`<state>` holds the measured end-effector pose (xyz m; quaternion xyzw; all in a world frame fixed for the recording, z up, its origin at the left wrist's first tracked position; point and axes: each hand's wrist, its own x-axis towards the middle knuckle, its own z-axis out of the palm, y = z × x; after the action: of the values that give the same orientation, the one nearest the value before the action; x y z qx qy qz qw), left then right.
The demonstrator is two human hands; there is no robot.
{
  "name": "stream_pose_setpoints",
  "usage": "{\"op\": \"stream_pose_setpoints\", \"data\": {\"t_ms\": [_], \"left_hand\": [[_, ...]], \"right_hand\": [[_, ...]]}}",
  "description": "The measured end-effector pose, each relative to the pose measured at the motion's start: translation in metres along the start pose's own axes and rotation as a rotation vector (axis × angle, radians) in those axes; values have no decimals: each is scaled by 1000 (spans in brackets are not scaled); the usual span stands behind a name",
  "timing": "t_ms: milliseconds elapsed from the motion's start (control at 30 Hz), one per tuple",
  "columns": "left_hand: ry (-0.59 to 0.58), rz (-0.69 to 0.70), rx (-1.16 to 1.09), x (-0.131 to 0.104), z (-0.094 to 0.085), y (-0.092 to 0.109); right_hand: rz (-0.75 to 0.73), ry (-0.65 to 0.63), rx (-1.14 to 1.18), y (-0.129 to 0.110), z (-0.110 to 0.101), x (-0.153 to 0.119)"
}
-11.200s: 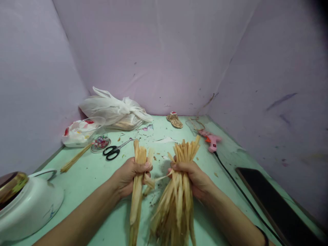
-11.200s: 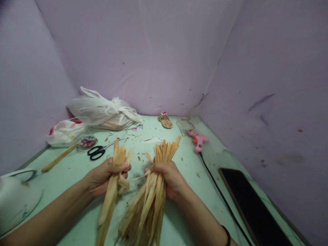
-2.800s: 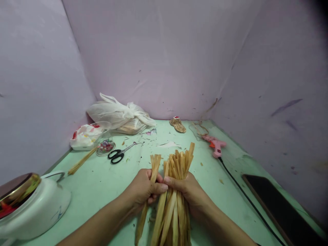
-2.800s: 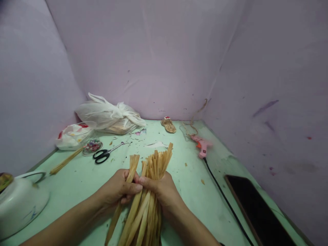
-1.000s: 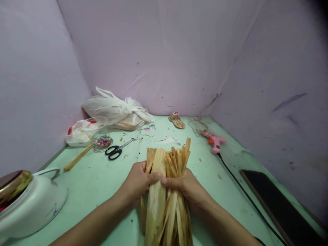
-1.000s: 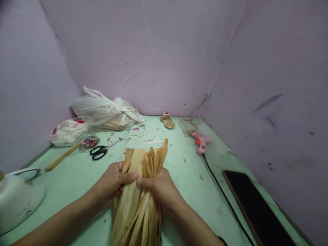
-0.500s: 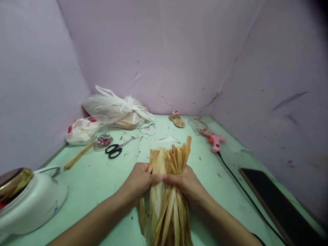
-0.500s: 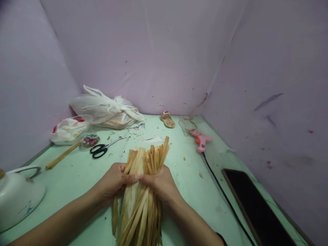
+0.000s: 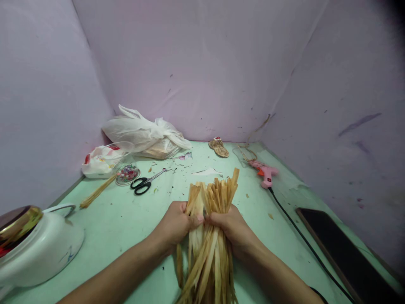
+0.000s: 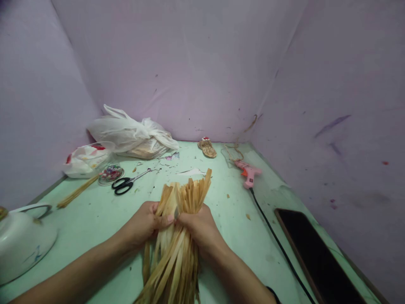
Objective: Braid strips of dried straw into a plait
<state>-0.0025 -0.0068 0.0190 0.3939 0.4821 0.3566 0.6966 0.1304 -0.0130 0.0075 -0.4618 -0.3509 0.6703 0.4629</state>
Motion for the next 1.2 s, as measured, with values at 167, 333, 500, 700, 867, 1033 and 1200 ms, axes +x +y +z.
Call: {"op": "stream_pose_setpoints", "data": {"t_ms": [167, 333, 500, 700, 867, 1033, 1200], "left_hand": [[120, -16, 124, 10, -21, 13], [222, 12, 160, 19, -55, 35], [284, 0, 157, 20, -73, 49], [52, -87, 144, 10, -41, 32], [-93, -66, 212, 1, -13, 12], [-77, 21, 325, 0, -1, 1], [-21, 80, 261, 4, -4, -2]], "right_hand": [[213, 74, 151, -17, -18, 10], [288, -111, 197, -40, -47, 10], [103, -179, 250, -57, -61, 7], [185, -31, 289, -36, -41, 11], [188, -128, 224, -8, -15, 7], [52, -124, 114, -3, -6, 0], [50, -68, 25, -4, -7, 1]]}}
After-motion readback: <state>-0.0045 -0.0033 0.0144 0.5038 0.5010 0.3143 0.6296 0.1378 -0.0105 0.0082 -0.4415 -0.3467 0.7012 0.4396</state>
